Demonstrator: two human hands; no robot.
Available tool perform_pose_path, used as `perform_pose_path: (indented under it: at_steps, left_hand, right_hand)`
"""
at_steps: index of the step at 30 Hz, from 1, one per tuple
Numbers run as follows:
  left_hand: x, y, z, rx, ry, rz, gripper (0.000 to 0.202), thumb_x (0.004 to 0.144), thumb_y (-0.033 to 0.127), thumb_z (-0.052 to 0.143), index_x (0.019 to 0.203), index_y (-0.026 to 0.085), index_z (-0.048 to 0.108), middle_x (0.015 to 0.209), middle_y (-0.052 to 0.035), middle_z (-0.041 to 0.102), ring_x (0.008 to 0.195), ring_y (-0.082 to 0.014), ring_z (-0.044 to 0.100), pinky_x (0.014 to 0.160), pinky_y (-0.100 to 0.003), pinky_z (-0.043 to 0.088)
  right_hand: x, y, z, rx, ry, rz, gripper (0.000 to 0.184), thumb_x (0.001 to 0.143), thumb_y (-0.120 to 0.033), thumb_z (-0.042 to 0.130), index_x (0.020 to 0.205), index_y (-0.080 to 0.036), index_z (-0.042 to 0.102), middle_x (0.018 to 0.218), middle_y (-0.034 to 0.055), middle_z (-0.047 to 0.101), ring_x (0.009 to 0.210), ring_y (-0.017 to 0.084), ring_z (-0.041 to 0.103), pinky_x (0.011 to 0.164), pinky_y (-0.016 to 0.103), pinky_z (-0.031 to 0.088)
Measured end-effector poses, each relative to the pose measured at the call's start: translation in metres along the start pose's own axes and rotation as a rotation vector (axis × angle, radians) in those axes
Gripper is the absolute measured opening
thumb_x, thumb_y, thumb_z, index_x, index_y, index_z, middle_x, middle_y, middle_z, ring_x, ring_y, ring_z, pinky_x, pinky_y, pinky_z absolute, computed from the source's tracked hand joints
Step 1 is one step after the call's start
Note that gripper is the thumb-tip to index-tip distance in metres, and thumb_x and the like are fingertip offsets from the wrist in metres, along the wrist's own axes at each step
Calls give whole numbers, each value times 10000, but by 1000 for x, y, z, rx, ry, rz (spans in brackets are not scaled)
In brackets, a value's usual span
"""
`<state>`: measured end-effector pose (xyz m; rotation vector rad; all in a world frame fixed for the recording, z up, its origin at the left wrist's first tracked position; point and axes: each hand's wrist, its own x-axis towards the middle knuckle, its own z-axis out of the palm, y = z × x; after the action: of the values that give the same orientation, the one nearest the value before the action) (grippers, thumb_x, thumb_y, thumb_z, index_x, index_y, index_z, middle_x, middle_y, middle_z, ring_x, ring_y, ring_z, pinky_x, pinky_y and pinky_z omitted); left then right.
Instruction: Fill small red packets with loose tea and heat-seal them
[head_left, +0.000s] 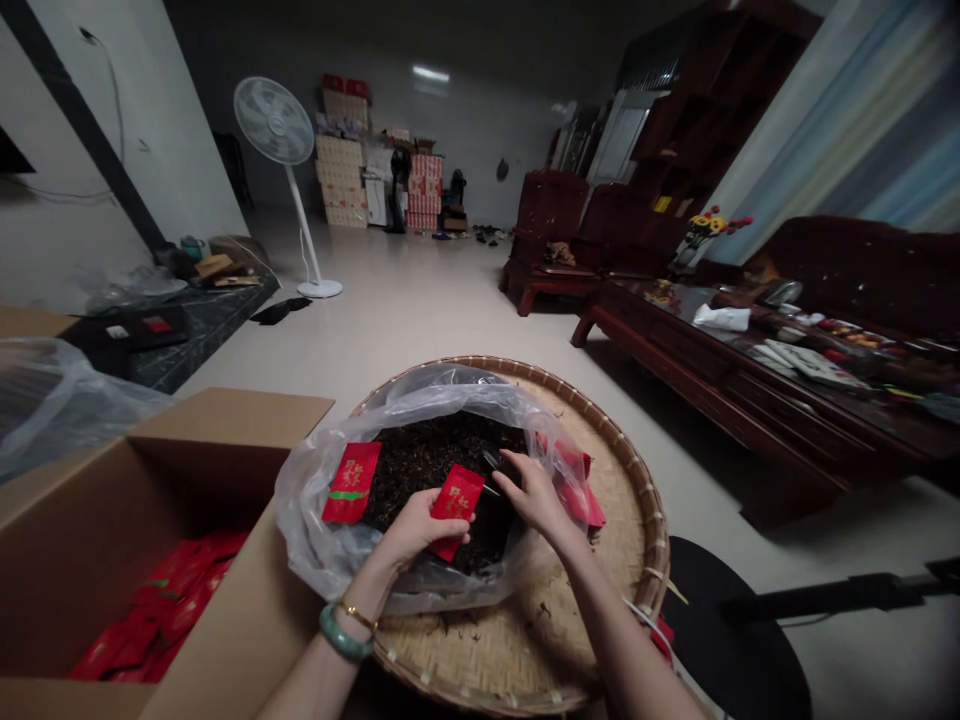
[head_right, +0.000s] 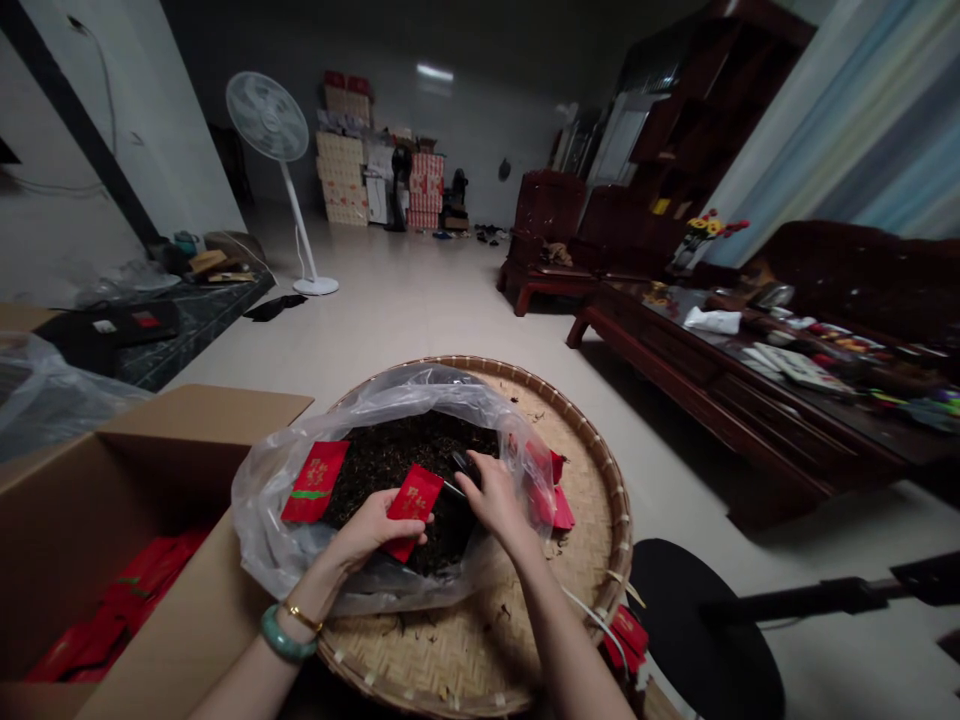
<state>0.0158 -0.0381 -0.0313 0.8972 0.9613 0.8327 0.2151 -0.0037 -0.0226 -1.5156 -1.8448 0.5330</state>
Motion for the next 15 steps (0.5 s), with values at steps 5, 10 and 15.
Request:
perform_pose_path:
  at_steps: [5,10,15]
  left_hand:
    - [-2,2,7,111,-46,19,320,522,205,803,751,116,599,623,-10,666,524,-142,635,536,-234,495]
    - [-11,6,2,162,-127,-16,333,537,220,791,779,120,585,589,-2,652,504,-145,625,471,-215,463]
    - [-14,6,-4,174,-180,-63,380,575,292,790,852,112,604,650,-34,679,539,-151,650,459,-192,453]
  right_hand:
    - [3,-36,15,122,-87,-98,241,825,-379,557,877,-186,692,808,50,680,733,172,603,682,270,446]
    - [7,-38,21,239,-68,-25,332,795,-422,575,571,-181,622,551,-2,572,541,124,491,516,229,350]
    - [5,-31,15,381,-100,91,433,752,-526,569,505,-170,574,473,-20,484,474,107,423,461,230,304]
